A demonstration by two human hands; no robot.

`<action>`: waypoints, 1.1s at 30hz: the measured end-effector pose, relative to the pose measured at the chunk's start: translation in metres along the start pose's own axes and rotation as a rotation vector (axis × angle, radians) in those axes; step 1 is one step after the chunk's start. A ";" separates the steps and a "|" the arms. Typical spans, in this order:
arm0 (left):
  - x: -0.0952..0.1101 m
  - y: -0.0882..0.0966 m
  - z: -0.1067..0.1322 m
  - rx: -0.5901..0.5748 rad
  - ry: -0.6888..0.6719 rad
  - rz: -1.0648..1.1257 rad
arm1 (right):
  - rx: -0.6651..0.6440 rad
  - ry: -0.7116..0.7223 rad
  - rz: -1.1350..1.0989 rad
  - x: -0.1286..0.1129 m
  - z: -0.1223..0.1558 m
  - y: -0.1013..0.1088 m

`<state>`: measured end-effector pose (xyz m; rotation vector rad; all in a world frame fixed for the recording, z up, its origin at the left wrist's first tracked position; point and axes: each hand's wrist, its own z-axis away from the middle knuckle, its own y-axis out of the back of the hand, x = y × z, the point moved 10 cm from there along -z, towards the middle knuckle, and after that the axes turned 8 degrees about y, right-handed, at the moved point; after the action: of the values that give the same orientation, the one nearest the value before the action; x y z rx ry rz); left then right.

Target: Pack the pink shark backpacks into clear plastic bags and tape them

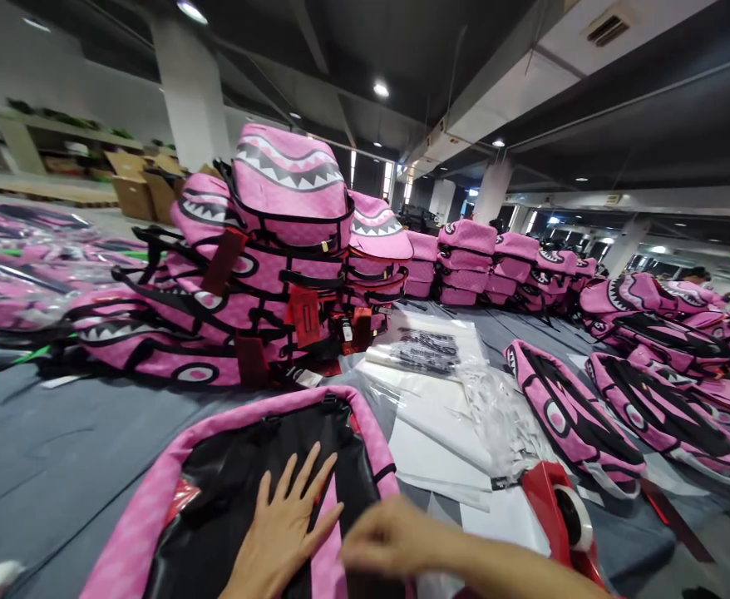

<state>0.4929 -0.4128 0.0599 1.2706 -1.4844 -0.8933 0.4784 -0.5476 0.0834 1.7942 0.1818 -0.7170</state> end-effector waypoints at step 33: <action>0.014 -0.001 0.003 0.254 -0.133 0.115 | 0.597 -0.423 0.457 0.110 -0.088 0.276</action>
<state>0.4902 -0.4268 0.0611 1.3121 -1.8024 -0.7426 0.7273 -0.5885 0.2633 2.0750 -0.7749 -0.8459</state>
